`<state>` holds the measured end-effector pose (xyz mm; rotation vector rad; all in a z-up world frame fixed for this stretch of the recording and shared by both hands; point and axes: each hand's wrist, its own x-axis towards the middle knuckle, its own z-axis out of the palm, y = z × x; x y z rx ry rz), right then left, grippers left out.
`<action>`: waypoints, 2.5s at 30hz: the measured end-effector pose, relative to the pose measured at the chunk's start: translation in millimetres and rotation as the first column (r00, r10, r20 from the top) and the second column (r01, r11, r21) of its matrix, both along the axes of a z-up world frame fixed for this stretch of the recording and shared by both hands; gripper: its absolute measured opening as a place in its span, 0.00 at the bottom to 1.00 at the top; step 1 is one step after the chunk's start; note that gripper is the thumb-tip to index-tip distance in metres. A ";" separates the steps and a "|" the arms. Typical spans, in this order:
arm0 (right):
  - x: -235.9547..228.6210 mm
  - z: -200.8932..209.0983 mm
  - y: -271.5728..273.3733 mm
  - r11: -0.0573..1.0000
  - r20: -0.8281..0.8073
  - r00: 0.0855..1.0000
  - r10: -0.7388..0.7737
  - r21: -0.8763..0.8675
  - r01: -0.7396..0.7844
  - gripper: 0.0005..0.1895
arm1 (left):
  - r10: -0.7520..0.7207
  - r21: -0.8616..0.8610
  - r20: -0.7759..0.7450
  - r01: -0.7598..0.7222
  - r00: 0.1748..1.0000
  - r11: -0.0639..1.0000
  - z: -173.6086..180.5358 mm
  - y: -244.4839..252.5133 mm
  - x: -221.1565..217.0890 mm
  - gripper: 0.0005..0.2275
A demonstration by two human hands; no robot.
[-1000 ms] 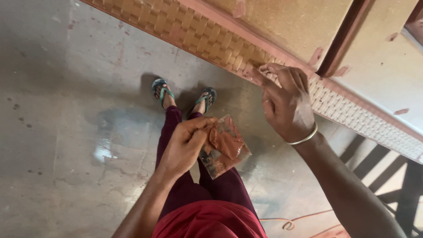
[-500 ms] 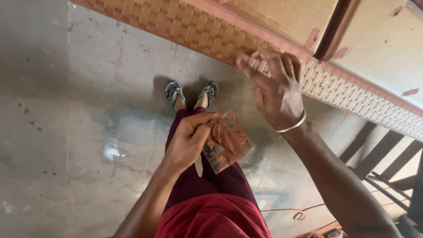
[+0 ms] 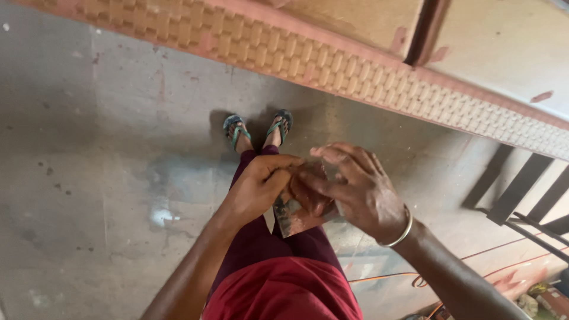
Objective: The person applies pink putty to the edges and grooves of a wooden door using a putty knife. They repeatedly scoop putty from the knife and smooth it into the recessed areas, working along the door's frame and decorative border.
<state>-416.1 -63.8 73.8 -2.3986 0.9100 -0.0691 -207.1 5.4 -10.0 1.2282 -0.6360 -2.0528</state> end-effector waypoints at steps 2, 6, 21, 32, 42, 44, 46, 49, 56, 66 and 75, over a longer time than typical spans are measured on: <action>-7.6 4.9 4.0 0.999 0.026 0.999 -0.024 0.046 0.023 0.21 | -0.060 -0.029 0.035 0.061 0.998 0.998 2.0 -4.5 -2.5 0.16; -40.6 1.4 11.9 0.966 0.166 0.969 -0.182 0.216 0.145 0.23 | -0.120 0.008 0.029 0.120 0.992 0.993 -1.0 -13.1 -16.2 0.16; -113.8 -76.2 -68.2 0.880 -0.103 0.981 -0.165 -0.464 0.099 0.18 | 0.076 0.011 0.014 -0.076 0.997 0.997 -12.7 -3.1 -108.0 0.16; -131.5 -83.2 -71.8 0.931 -0.070 0.984 -0.162 -0.343 0.129 0.23 | 0.165 0.025 0.097 -0.168 0.982 0.985 -12.7 2.4 -134.4 0.16; -140.9 -88.3 -85.3 0.957 -0.029 0.992 -0.127 -0.265 0.114 0.22 | 0.183 0.028 0.029 -0.184 0.983 0.983 -10.8 -2.5 -149.2 0.15; -141.0 -86.8 -80.6 0.919 -0.045 0.995 -0.091 -0.389 0.066 0.20 | 0.179 0.040 0.057 -0.181 0.982 0.983 -11.0 -0.6 -151.7 0.17; -140.4 -83.8 -77.5 0.937 0.010 0.997 -0.079 -0.341 0.078 0.22 | 0.201 0.016 0.060 -0.202 0.978 0.979 -10.9 0.9 -153.3 0.17; -138.3 -79.8 -80.9 0.950 0.064 0.994 -0.090 -0.295 0.106 0.26 | 0.206 0.006 0.077 -0.207 0.975 0.978 -12.7 0.1 -157.0 0.16; -161.8 -58.4 -70.3 0.998 0.110 0.993 -0.048 -0.043 0.053 0.28 | 0.149 0.041 0.081 -0.153 0.986 0.987 -20.0 -3.1 -166.0 0.17; -251.4 -34.7 -1.4 0.988 0.161 0.981 -0.108 0.125 0.088 0.24 | -0.102 -0.010 0.091 0.104 0.991 0.995 -18.3 -23.5 -220.8 0.15; -288.9 -84.7 -52.6 0.907 -0.012 0.953 -0.302 -0.310 0.283 0.18 | -0.090 -0.070 0.212 0.107 0.973 0.992 -16.9 -29.6 -260.5 0.17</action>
